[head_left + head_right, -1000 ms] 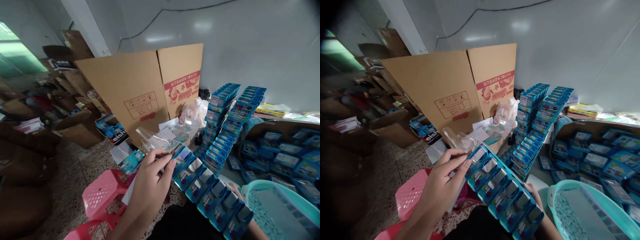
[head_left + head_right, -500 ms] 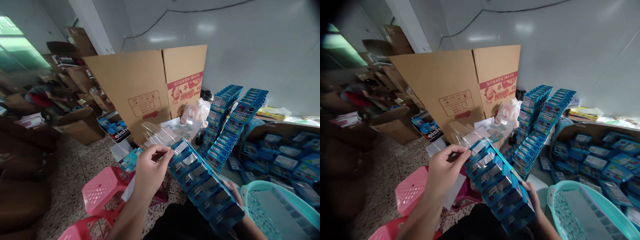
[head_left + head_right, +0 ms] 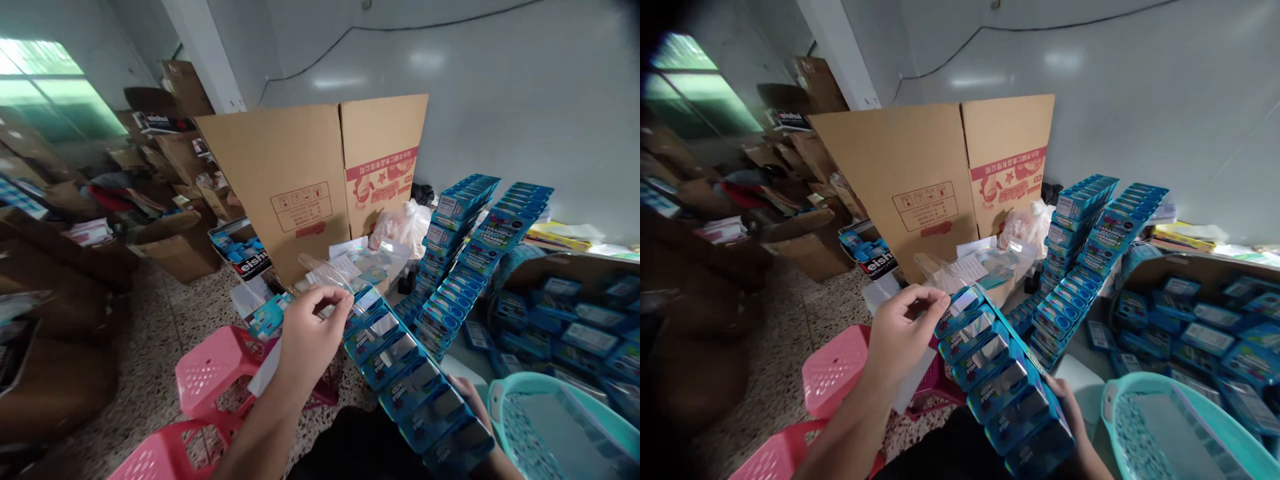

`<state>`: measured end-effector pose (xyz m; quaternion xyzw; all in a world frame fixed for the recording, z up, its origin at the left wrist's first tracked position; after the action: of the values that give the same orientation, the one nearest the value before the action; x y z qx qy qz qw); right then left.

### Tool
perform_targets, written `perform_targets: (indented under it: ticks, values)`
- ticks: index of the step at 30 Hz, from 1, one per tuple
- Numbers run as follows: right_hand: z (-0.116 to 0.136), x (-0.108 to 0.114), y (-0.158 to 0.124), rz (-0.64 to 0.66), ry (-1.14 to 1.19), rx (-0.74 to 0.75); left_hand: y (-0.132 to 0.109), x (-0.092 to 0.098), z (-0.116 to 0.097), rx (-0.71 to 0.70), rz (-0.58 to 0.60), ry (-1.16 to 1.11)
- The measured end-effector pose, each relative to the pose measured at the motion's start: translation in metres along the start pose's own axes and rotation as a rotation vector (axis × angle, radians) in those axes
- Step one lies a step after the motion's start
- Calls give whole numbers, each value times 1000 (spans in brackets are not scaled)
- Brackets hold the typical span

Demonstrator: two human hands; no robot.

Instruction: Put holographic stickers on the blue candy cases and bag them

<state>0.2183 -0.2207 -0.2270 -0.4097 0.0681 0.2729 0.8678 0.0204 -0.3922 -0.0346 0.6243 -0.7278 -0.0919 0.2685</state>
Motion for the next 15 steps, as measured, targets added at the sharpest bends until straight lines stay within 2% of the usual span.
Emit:
perform_targets:
  ticks: [3, 5, 7, 11, 13, 15]
  values:
    - [-4, -8, -12, -25, -1, -38, -7, 0, -17, -307, -64, 216]
    - [0, -13, -22, -81, 1, 26, -9, 0, -21, -404, -80, 296]
    - [3, -18, -32, -97, 3, 66, -6, 3, -16, -354, -50, 295]
    - [4, -22, -35, -68, 25, 34, 7, 11, 4, -44, 35, 241]
    - [4, -19, -32, -82, 7, 22, 9, 14, 9, 15, 16, 249]
    - [3, -18, -31, -101, -17, 10, 9, 14, 11, 13, -4, 258]
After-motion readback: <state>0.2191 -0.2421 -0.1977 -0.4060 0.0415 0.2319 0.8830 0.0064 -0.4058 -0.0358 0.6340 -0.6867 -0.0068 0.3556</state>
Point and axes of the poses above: each hand's wrist, its own y-axis towards the middle knuckle, its own x-axis out of the back of the hand, z = x × y, the point moved 5 cm from there along y, towards the middle knuckle, and after that the axes turned 12 degrees about -z, right-handed, at the moved point
